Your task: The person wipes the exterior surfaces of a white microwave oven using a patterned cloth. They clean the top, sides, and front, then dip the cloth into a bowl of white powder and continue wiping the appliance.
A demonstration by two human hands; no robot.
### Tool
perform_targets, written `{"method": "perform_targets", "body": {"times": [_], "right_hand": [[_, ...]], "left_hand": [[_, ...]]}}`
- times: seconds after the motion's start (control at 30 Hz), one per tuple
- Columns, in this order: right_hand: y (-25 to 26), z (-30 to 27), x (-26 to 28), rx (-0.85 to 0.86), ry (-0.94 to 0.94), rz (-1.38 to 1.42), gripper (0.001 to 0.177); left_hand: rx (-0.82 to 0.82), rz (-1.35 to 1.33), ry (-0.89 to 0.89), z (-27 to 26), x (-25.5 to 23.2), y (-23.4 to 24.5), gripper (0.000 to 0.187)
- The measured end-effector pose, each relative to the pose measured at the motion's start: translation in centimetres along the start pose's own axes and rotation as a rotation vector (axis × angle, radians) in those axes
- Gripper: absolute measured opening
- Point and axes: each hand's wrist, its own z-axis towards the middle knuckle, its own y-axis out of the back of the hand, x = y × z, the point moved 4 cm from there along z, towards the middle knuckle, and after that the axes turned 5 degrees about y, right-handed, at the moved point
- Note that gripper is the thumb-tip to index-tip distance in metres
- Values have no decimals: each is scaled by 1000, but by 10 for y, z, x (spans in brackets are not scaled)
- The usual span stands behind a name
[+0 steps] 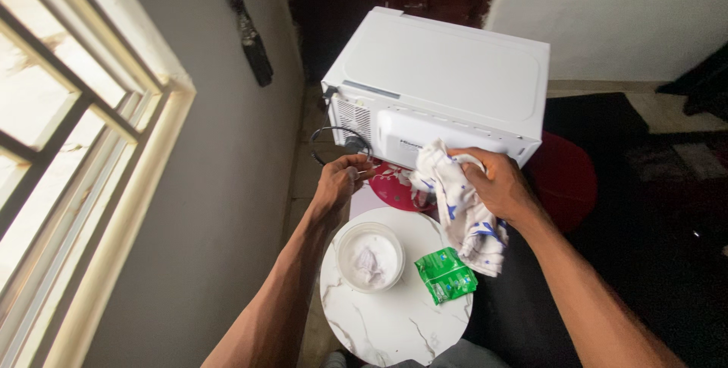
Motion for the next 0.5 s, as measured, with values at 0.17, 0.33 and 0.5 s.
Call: {"method": "perform_targets", "body": {"times": [0.17, 0.33, 0.5], "right_hand": [[-33, 20, 28, 124, 132, 697, 34], [-50, 33, 43, 166, 171, 806, 46], [-54, 39, 48, 251, 166, 889, 71]], "left_hand": [[34, -38, -36, -26, -18, -4, 32], [-52, -72, 44, -41, -31, -5, 37], [-159, -200, 172, -60, -30, -18, 59]]}}
